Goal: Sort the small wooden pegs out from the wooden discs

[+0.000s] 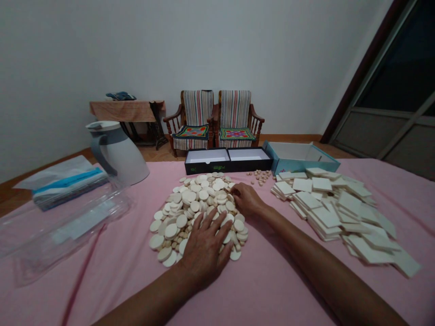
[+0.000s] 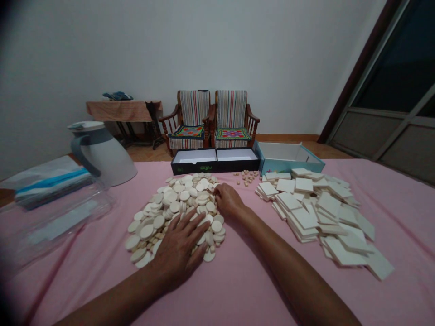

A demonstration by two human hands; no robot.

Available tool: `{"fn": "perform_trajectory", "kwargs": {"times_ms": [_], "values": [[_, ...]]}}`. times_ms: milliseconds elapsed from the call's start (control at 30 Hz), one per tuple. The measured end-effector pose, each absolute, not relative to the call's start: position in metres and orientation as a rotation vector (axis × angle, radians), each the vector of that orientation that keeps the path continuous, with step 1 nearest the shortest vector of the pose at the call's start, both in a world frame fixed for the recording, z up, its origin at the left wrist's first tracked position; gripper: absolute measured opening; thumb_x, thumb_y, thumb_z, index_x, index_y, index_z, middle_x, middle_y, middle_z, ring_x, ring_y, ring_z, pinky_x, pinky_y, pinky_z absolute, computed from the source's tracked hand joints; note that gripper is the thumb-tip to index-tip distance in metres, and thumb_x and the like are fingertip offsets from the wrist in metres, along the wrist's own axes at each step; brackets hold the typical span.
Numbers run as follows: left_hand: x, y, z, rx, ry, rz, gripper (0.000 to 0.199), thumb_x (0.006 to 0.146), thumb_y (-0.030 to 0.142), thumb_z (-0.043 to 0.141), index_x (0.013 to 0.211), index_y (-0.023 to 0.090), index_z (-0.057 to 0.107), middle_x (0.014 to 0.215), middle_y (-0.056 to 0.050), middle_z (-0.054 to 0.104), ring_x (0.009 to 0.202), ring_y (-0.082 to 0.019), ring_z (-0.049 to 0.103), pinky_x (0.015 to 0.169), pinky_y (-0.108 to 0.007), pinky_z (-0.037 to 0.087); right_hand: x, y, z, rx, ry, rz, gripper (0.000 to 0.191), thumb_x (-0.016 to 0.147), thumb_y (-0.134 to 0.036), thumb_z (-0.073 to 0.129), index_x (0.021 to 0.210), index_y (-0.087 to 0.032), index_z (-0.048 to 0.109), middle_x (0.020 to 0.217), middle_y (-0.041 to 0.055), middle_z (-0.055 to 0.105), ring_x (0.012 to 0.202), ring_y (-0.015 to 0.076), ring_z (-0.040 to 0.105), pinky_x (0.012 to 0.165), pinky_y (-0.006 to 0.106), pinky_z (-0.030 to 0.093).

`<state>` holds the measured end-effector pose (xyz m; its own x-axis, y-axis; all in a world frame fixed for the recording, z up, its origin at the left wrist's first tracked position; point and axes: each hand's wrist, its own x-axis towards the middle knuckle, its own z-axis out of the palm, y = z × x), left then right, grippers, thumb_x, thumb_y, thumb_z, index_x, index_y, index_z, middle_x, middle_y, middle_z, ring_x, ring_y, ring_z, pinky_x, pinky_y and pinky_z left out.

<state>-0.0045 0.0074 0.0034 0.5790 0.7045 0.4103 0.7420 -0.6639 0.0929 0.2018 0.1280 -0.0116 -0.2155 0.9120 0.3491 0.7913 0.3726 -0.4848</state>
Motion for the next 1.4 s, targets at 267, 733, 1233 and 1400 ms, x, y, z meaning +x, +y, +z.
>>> {"fn": "perform_trajectory", "kwargs": {"times_ms": [267, 733, 1233, 1400], "values": [[-0.004, 0.008, 0.004, -2.718, -1.246, -0.637, 0.041, 0.091, 0.037, 0.051, 0.131, 0.028, 0.055, 0.142, -0.004, 0.051, 0.136, -0.031, 0.036, 0.112, -0.056, 0.023, 0.199, 0.123, -0.016, -1.522, -1.945, 0.354, 0.013, 0.073, -0.009, 0.057, 0.079, -0.017, 0.064, 0.082, 0.0042, 0.062, 0.075, 0.0151, 0.053, 0.068, 0.025, 0.04], [-0.004, 0.009, 0.006, -2.742, -1.269, -0.622, 0.04, 0.091, 0.037, 0.05, 0.129, 0.027, 0.056, 0.141, -0.004, 0.052, 0.135, -0.031, 0.037, 0.11, -0.058, 0.025, 0.237, 0.129, 0.01, -1.658, -1.863, 0.197, 0.025, 0.073, -0.007, 0.053, 0.093, -0.016, 0.064, 0.102, 0.0091, 0.063, 0.081, 0.0165, 0.058, 0.075, 0.028, 0.042], [-0.005, 0.009, 0.003, -2.725, -1.243, -0.624, 0.041, 0.091, 0.038, 0.05, 0.13, 0.027, 0.055, 0.144, -0.005, 0.049, 0.137, -0.032, 0.035, 0.11, -0.056, 0.026, 0.232, 0.124, 0.011, -1.831, -1.917, 0.154, 0.028, 0.074, -0.003, 0.05, 0.097, -0.014, 0.064, 0.101, 0.0127, 0.063, 0.096, 0.0227, 0.056, 0.077, 0.029, 0.04], [-0.005, 0.009, 0.003, -2.73, -1.249, -0.628, 0.042, 0.091, 0.038, 0.049, 0.131, 0.027, 0.055, 0.144, -0.005, 0.049, 0.137, -0.031, 0.035, 0.11, -0.056, 0.025, 0.238, 0.125, 0.022, -1.747, -1.964, 0.281, 0.025, 0.078, -0.008, 0.05, 0.097, -0.014, 0.065, 0.102, 0.0117, 0.065, 0.092, 0.0209, 0.059, 0.079, 0.03, 0.042]]}}
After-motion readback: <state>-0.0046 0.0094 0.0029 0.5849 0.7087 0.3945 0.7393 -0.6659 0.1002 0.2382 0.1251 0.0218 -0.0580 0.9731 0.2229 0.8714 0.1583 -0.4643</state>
